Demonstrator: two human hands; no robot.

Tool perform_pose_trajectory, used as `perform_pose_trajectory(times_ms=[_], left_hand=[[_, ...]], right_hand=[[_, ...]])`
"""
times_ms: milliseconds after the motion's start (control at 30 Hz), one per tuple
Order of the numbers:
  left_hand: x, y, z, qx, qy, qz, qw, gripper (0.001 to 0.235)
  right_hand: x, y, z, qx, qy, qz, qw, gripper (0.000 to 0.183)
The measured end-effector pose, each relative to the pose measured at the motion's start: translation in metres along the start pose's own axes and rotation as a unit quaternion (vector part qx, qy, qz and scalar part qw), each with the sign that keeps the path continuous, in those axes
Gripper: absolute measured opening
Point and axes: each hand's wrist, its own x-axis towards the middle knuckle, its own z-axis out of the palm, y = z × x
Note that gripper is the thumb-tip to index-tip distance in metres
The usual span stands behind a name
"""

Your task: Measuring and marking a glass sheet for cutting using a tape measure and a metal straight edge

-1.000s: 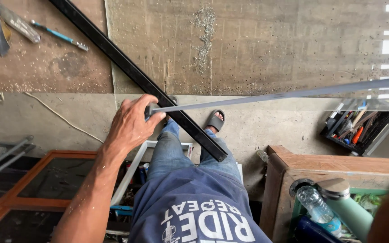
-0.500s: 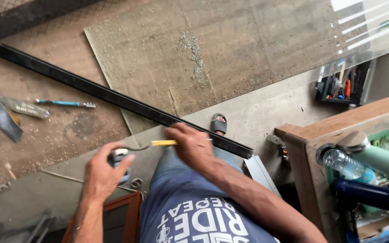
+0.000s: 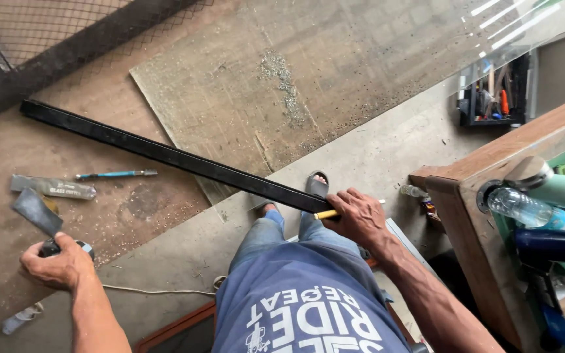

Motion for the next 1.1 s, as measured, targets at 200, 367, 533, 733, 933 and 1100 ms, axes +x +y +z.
perform_pose_trajectory(times_ms=[200, 367, 533, 733, 933, 1100], left_hand=[[0.017, -0.006, 0.002, -0.011, -0.055, 0.028, 0.998, 0.035], [0.013, 0.066, -0.04, 0.113, -0.196, -0.152, 0.962, 0.078], [-0.032, 0.183, -0.064, 0.045, -0.126, -0.072, 0.988, 0.061], [-0.081, 0.4, -0.011, -0.278, -0.288, 0.293, 0.868, 0.064], [-0.092, 0.482, 0.064, -0.088, -0.389, 0.209, 0.893, 0.108], [-0.091, 0.477, 0.097, -0.175, -0.408, 0.236, 0.864, 0.1]], right_hand=[[-0.058, 0.021, -0.01, 0.01, -0.055, 0.009, 0.998, 0.029], [-0.113, 0.041, -0.019, 0.001, -0.055, 0.057, 0.997, 0.03], [-0.155, 0.065, -0.023, 0.007, 0.014, 0.105, 0.994, 0.047], [-0.188, 0.065, -0.022, -0.028, 0.018, 0.178, 0.983, 0.04], [-0.195, 0.037, -0.044, 0.001, 0.051, 0.234, 0.971, 0.034], [-0.2, 0.025, -0.043, -0.006, 0.065, 0.26, 0.963, 0.033]])
